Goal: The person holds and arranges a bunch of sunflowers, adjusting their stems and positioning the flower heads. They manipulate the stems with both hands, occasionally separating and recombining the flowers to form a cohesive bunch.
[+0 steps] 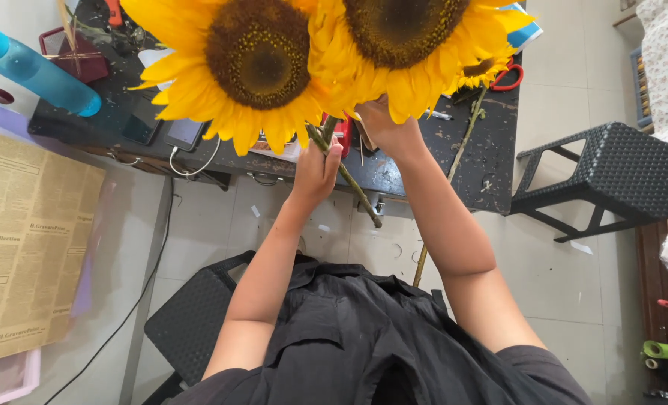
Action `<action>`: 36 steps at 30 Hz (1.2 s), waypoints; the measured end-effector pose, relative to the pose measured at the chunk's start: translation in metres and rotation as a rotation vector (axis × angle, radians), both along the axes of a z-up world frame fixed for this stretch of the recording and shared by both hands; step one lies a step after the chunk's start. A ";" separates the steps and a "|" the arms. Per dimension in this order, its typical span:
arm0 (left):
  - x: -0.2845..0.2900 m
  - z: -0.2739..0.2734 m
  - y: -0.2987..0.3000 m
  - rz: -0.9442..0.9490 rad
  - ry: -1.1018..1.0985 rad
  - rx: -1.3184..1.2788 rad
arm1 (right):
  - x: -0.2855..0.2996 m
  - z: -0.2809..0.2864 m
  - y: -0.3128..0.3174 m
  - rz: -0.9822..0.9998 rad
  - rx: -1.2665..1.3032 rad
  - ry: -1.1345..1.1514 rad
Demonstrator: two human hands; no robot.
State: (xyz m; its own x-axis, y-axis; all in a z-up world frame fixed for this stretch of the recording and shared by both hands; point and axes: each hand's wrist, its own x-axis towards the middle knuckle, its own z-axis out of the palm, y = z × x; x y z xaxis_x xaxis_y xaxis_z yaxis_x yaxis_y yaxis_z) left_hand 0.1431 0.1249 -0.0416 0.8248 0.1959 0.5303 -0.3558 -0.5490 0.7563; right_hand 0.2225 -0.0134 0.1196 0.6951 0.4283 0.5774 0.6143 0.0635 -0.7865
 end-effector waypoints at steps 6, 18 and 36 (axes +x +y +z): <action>0.001 0.005 0.036 0.060 0.068 0.047 | 0.036 -0.034 -0.001 0.067 0.003 0.124; -0.088 0.025 0.236 0.349 0.187 0.126 | 0.084 -0.184 -0.121 -0.403 -0.405 0.283; -0.058 0.062 0.327 0.295 0.346 -0.036 | 0.160 -0.386 -0.170 -1.236 -0.809 0.794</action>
State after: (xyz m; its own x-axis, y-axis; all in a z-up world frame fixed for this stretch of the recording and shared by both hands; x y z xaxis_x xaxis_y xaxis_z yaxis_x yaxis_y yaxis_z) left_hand 0.0851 0.4519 0.0200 0.8583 0.4627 0.2220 0.0887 -0.5600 0.8237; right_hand 0.3825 -0.1834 -0.2669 0.8101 -0.5697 -0.1388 -0.5558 -0.6705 -0.4915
